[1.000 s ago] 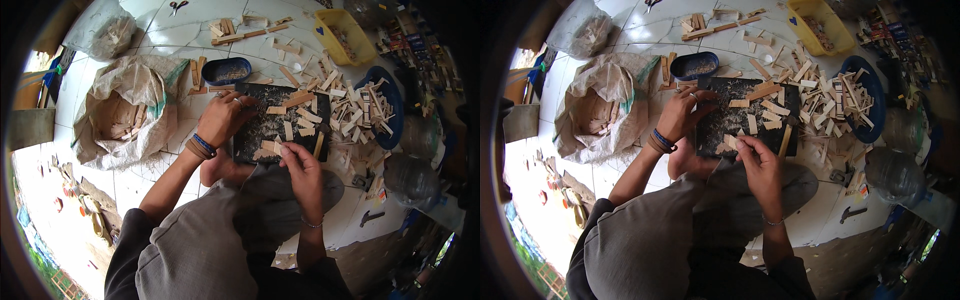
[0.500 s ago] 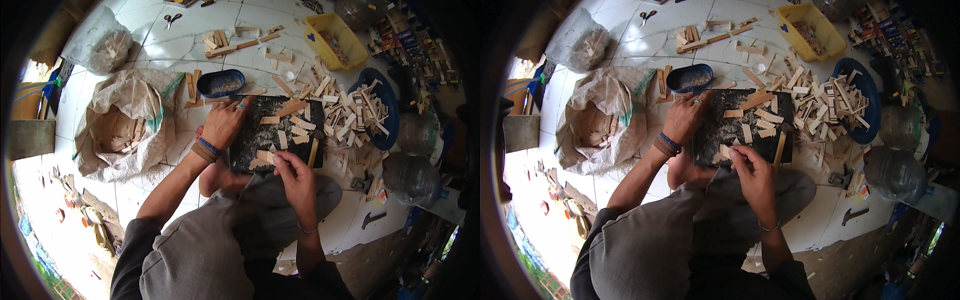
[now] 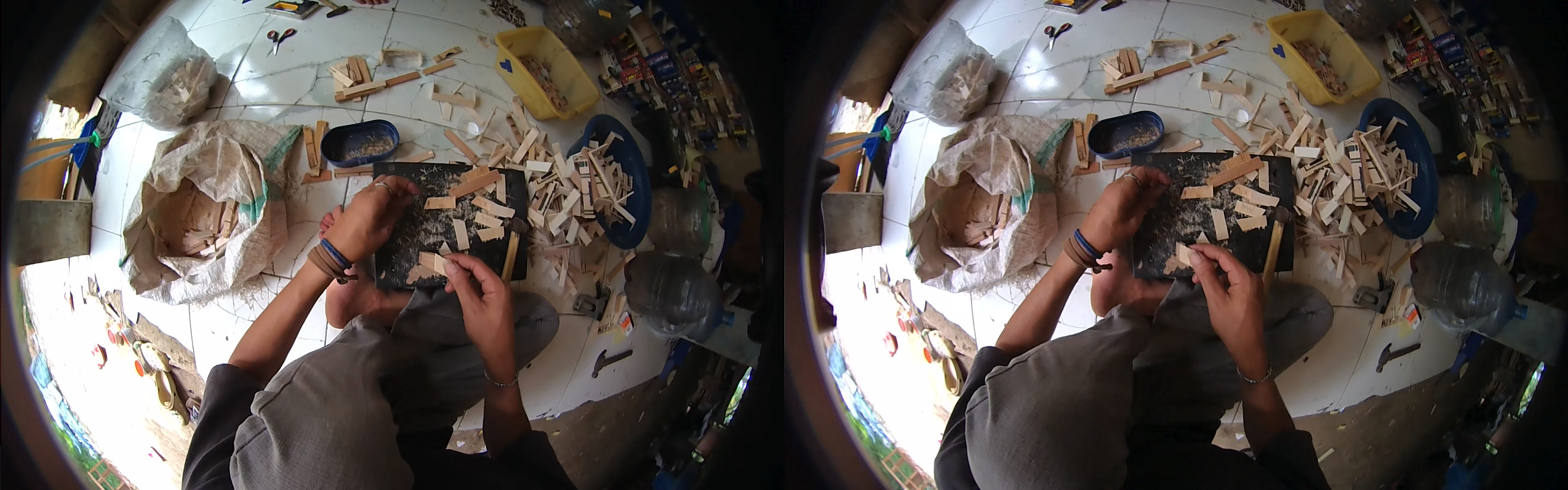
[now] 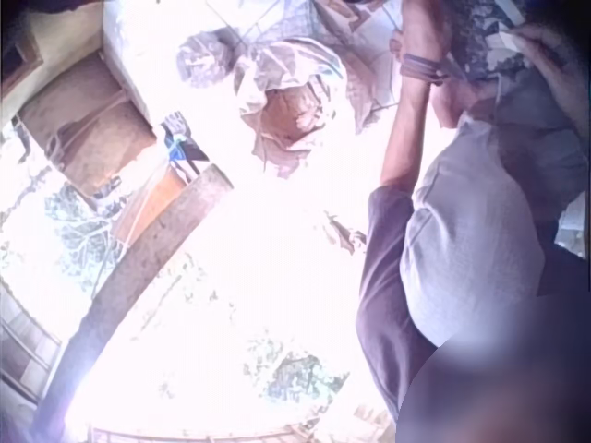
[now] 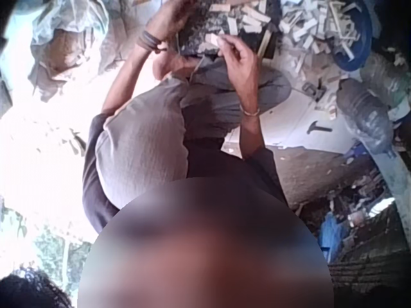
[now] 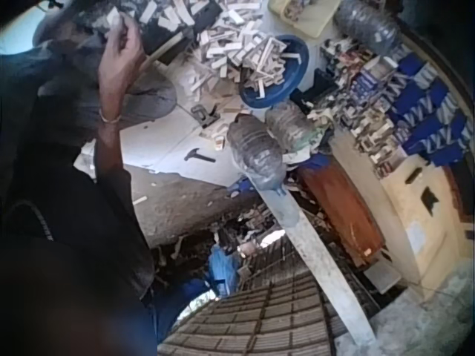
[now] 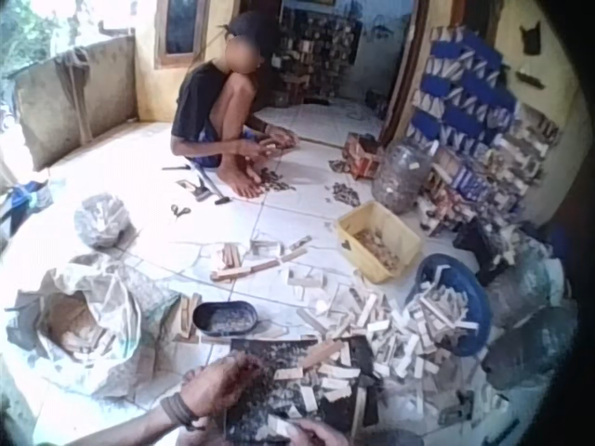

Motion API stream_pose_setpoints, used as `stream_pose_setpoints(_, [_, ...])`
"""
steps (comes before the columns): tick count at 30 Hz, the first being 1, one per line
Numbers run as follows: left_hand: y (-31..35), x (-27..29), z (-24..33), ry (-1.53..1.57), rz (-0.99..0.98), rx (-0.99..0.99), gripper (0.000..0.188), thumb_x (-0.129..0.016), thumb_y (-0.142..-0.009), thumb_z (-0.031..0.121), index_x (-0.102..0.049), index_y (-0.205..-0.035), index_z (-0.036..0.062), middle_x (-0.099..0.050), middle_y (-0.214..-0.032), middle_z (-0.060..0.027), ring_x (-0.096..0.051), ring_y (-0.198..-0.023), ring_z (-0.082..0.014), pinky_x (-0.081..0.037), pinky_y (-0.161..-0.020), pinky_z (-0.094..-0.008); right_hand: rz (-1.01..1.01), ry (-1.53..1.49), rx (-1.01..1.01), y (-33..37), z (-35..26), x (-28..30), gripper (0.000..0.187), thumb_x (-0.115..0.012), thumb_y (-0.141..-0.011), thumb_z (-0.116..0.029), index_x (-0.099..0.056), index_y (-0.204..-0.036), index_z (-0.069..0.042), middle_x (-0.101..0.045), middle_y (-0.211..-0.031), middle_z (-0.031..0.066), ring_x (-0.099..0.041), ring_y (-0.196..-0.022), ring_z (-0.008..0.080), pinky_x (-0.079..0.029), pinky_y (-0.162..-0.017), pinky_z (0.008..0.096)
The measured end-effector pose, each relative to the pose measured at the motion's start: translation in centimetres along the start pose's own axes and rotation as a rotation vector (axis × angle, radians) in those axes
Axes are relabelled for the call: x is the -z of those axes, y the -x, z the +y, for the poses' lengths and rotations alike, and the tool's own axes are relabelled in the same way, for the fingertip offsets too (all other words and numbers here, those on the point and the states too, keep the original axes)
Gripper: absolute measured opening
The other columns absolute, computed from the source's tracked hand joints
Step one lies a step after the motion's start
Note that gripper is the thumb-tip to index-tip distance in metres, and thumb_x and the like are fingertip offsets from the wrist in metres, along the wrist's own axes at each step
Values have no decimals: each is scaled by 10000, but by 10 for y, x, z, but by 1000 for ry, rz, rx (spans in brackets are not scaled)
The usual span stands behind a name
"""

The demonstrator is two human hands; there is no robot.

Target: The person sits on the floor and assembles small wooden pieces into a structure. They use a hammer to tap the pieces together and place the assembled units into a blue tray.

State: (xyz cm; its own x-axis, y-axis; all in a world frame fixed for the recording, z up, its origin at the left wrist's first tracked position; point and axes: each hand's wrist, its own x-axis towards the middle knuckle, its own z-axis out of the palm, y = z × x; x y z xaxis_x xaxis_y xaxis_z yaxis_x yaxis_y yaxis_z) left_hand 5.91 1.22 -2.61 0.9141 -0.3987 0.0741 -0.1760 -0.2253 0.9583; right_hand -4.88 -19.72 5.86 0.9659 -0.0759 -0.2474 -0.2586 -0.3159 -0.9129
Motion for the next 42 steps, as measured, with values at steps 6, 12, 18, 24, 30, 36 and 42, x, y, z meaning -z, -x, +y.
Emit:
stream_pose_setpoints(6, [5,2,2,682,-16,218,220,-625,-1041,73,-611,-1257,31,-663,-1143,-28,-654,-1000,-102,-578,-890,-265,-18,-49,-51,1,-4,-1,220,-665,-1049,-172,-724,-1140,20,-652,-856,-5,-587,-794,62,-474,-759,227])
stream_pose_setpoints(12, [9,2,-3,830,71,407,271,-648,-1038,88,-611,-1301,33,-684,-1146,-22,-664,-973,-95,-583,-876,-256,-15,-37,-61,1,-5,-2,217,-666,-1050,-174,-725,-1140,15,-651,-862,-7,-585,-794,63,-474,-763,226])
stream_pose_setpoints(18, [15,2,6,914,106,513,275,-675,-1037,125,-647,-1294,32,-707,-1146,-16,-662,-968,-74,-579,-850,-237,-13,-47,-65,0,-4,-2,220,-672,-1048,-178,-727,-1143,13,-660,-879,-8,-589,-794,62,-478,-756,227])
stream_pose_setpoints(24, [21,2,27,951,68,496,300,-692,-1029,126,-651,-1311,32,-712,-1152,-17,-660,-954,-65,-578,-847,-231,-18,-49,-73,0,-5,-2,222,-672,-1047,-174,-728,-1148,16,-670,-896,-7,-590,-795,61,-480,-749,229])
stream_pose_setpoints(30, [31,0,51,880,6,396,300,-685,-1032,102,-634,-1316,19,-710,-1146,-19,-658,-966,-60,-543,-832,-208,-16,-60,-75,1,-5,-2,225,-669,-1048,-183,-727,-1144,12,-669,-895,-7,-589,-796,60,-476,-746,226])
stream_pose_setpoints(36, [41,-8,72,523,-24,187,270,-717,-1007,96,-652,-1253,6,-715,-1102,-21,-663,-978,-74,-517,-814,-217,-30,-81,-86,0,-7,-2,234,-673,-1047,-203,-727,-1132,8,-664,-890,-13,-583,-794,57,-467,-737,221])
stream_pose_setpoints(42, [43,-10,74,186,-61,86,165,-740,-982,110,-720,-1123,28,-771,-1039,-54,-709,-903,-117,-531,-790,-254,-25,-73,-93,0,-8,-2,228,-671,-1047,-203,-727,-1127,4,-659,-883,-17,-570,-791,55,-461,-730,220])
